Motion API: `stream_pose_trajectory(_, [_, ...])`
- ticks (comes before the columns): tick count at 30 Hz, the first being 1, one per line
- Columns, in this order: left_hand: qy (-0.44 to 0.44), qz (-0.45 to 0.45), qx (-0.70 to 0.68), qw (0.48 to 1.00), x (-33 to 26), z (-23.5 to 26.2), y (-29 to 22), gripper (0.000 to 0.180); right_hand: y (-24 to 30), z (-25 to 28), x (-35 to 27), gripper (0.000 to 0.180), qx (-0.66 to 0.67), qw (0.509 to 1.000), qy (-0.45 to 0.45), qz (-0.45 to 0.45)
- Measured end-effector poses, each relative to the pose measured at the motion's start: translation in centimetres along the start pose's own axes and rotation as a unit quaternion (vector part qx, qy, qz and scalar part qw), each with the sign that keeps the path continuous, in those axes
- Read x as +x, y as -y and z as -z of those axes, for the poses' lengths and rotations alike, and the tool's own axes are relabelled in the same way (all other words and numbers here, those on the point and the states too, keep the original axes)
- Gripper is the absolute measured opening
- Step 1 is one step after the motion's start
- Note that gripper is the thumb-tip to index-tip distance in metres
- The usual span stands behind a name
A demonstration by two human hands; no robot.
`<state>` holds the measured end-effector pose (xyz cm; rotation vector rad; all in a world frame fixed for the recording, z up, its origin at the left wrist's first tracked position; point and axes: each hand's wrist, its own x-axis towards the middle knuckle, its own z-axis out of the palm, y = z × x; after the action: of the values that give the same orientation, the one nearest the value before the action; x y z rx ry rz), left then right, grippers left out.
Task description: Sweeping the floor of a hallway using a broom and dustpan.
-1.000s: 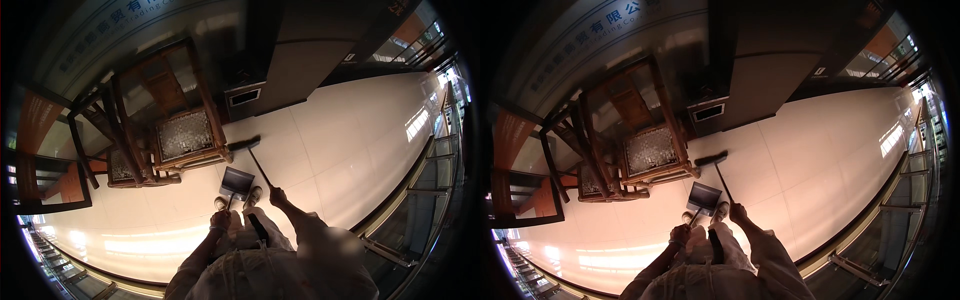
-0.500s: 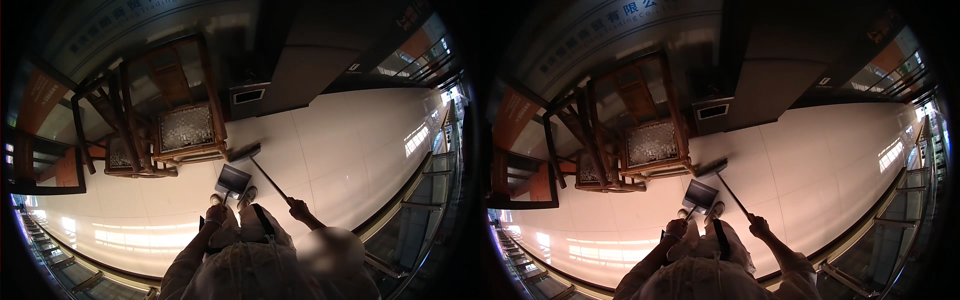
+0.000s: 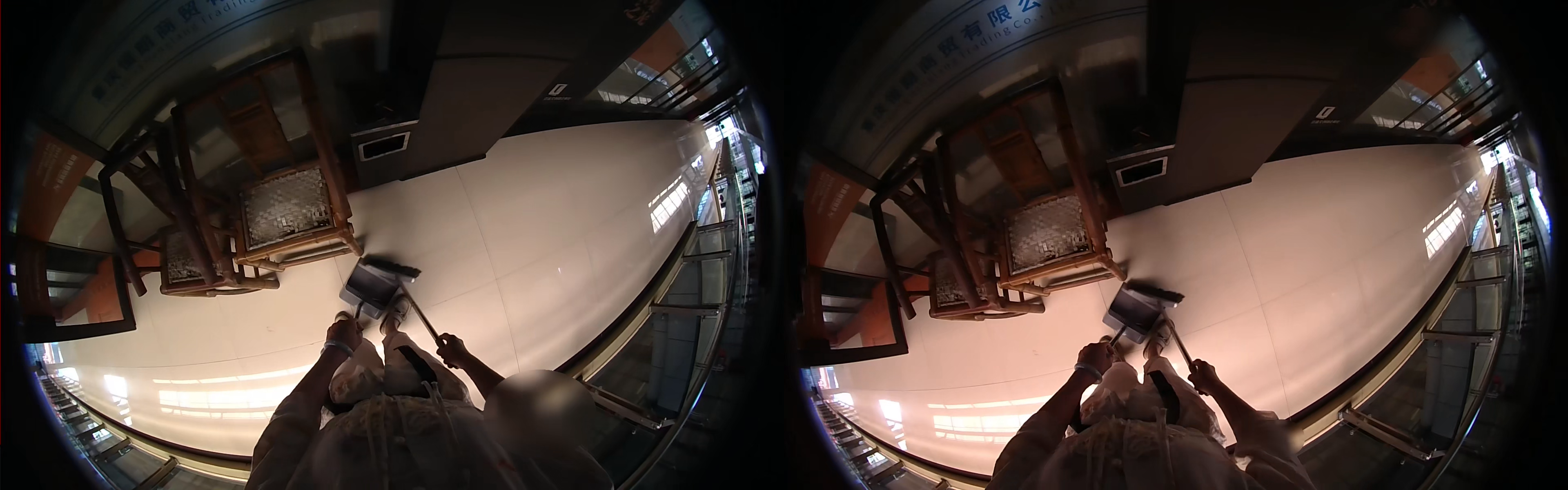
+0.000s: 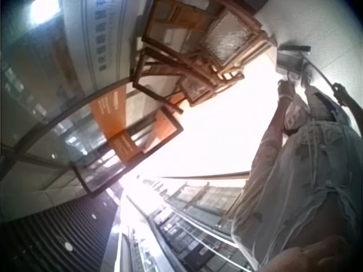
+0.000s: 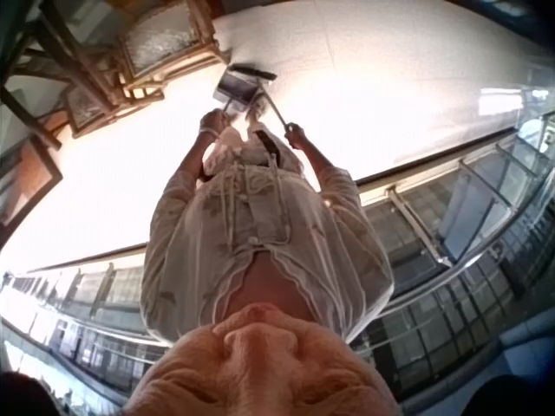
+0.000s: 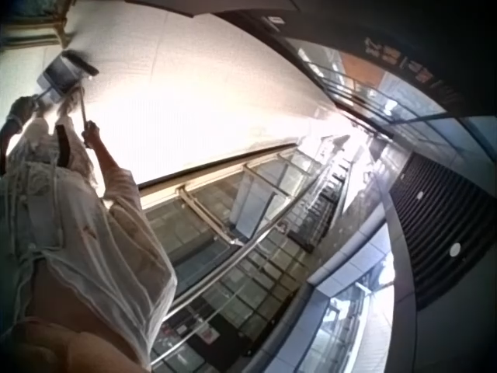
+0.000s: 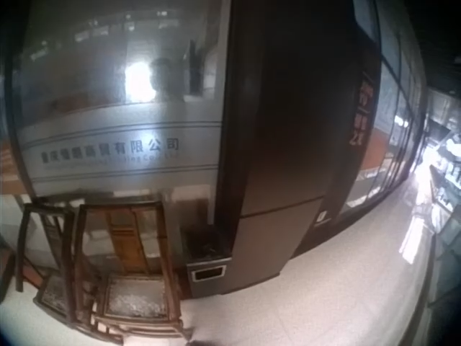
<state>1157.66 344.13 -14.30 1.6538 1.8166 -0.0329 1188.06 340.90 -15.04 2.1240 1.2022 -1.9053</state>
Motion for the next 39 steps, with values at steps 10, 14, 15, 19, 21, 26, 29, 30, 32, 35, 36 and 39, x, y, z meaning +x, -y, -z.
stream_pose_trajectory(10, [0.080,-0.001,0.019,0.997,-1.5,1.8,2.2,0.013,0.6,4.4,-4.0,0.028,0.075,0.994,-0.075,-0.017])
stream_pose_trajectory(14, [0.077,-0.058,0.067,0.993,-1.3,2.8,2.9,0.011,-0.2,2.4,0.2,0.032,0.135,0.979,-0.151,-0.002])
stream_pose_trajectory(15, [0.098,-0.045,0.057,0.993,-1.1,3.1,3.0,0.014,0.3,0.8,0.8,0.036,0.161,0.976,-0.147,-0.015])
stream_pose_trajectory(19, [0.106,-0.075,0.084,0.988,-1.0,3.0,3.2,0.014,0.8,-5.7,-0.7,0.036,0.186,0.980,-0.069,-0.036])
stream_pose_trajectory(21, [0.102,-0.081,0.072,0.989,-0.8,2.5,3.6,0.014,-0.5,-6.9,-2.5,0.032,0.268,0.963,0.011,-0.022])
stream_pose_trajectory(26, [0.114,-0.092,0.076,0.986,-1.2,3.1,5.3,0.012,-2.3,-7.1,-8.7,0.044,0.416,0.908,0.023,-0.039])
stream_pose_trajectory(29, [0.106,-0.113,0.059,0.986,-1.2,3.4,5.9,0.011,-3.2,-6.7,-11.7,0.046,0.363,0.924,-0.076,-0.097])
stream_pose_trajectory(30, [0.097,-0.114,0.052,0.987,-1.3,3.4,6.0,0.011,-2.5,-6.0,-12.6,0.044,0.353,0.921,-0.107,-0.128])
stream_pose_trajectory(32, [0.101,-0.130,0.050,0.985,-1.3,3.6,4.8,0.011,-5.6,-4.1,-11.3,0.038,0.318,0.937,-0.104,-0.097])
stream_pose_trajectory(35, [0.109,-0.177,0.074,0.975,-1.4,3.3,3.7,0.013,-6.5,-2.5,-8.2,0.020,0.348,0.918,-0.162,-0.098])
stream_pose_trajectory(36, [0.143,-0.182,0.092,0.968,-1.4,3.3,2.5,0.015,-7.0,-2.1,-6.9,0.014,0.382,0.901,-0.178,-0.107])
stream_pose_trajectory(39, [0.167,-0.195,0.118,0.959,-1.1,0.9,0.6,0.016,-8.5,-3.4,-3.2,0.004,0.445,0.863,-0.223,-0.092])
